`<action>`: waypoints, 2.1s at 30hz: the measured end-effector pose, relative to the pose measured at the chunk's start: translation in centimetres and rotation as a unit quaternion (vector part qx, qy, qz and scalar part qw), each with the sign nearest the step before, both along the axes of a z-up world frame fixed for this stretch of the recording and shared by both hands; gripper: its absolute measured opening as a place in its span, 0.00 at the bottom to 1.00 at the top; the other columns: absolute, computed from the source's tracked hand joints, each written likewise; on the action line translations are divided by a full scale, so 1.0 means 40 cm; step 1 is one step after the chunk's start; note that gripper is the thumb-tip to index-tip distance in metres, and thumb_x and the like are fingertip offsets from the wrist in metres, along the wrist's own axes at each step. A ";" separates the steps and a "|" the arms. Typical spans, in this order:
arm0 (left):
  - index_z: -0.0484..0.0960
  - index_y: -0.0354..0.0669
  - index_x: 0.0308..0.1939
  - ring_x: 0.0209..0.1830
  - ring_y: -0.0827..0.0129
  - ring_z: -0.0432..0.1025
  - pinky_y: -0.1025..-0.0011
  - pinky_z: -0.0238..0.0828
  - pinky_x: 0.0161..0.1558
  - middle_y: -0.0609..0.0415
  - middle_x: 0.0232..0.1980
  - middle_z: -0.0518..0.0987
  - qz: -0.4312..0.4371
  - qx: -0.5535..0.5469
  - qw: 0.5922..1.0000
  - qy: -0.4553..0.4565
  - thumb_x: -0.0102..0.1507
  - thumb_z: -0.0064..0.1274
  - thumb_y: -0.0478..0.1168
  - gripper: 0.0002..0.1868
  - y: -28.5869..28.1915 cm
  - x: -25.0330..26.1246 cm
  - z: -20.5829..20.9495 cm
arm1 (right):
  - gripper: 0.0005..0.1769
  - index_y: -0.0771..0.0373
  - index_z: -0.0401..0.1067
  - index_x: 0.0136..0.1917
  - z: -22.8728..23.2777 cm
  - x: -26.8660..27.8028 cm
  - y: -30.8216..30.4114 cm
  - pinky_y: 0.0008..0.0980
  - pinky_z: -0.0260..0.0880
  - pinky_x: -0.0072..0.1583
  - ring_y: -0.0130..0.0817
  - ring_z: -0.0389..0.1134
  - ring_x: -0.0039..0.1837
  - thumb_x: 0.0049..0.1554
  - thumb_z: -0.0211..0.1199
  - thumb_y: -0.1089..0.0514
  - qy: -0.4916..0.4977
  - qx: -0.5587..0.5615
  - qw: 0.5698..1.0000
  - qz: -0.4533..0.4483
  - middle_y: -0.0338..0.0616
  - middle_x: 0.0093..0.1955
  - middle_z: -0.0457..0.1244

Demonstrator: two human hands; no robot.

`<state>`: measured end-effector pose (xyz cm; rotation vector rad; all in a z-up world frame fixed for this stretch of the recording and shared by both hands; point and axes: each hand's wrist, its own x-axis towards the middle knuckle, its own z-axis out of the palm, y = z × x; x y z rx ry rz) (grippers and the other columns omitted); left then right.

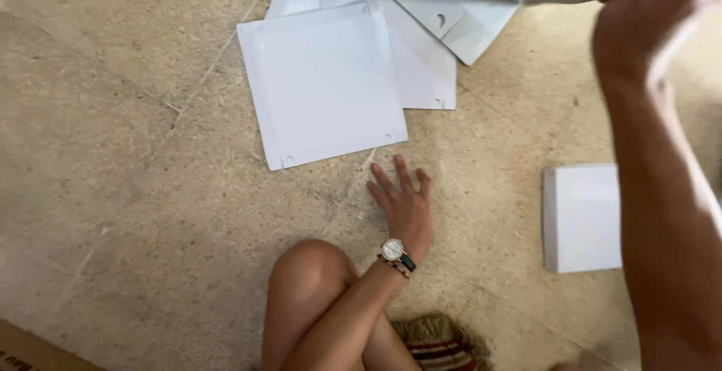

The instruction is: The person folds and assembles white cardboard sheets into small square boxes by hand while sitting on the floor.

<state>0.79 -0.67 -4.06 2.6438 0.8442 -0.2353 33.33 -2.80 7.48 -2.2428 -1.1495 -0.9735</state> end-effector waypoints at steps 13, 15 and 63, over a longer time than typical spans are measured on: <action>0.63 0.43 0.56 0.59 0.64 0.62 0.70 0.57 0.58 0.50 0.59 0.67 0.357 -0.561 0.647 -0.373 0.56 0.35 0.61 0.33 0.113 0.031 0.056 | 0.09 0.49 0.64 0.40 0.129 -0.428 -0.490 0.26 0.78 0.44 0.24 0.66 0.40 0.61 0.56 0.60 0.550 0.312 0.756 -0.169 0.30 0.39 0.57; 0.58 0.46 0.61 0.39 0.72 0.69 0.76 0.64 0.35 0.56 0.58 0.68 0.362 -0.618 0.655 -0.241 0.50 0.40 0.63 0.40 0.137 0.016 0.108 | 0.09 0.61 0.66 0.35 0.097 -0.574 -0.469 0.24 0.76 0.39 0.24 0.63 0.37 0.54 0.54 0.71 0.583 0.327 0.707 -0.232 0.35 0.36 0.59; 0.55 0.51 0.59 0.56 0.46 0.53 0.45 0.53 0.45 0.48 0.62 0.56 0.199 -0.190 0.949 -0.151 0.46 0.56 0.45 0.39 0.092 0.002 0.035 | 0.11 0.59 0.61 0.39 0.278 -0.805 -0.436 0.30 0.62 0.49 0.32 0.60 0.45 0.50 0.48 0.50 0.609 0.569 0.539 -0.120 0.39 0.42 0.59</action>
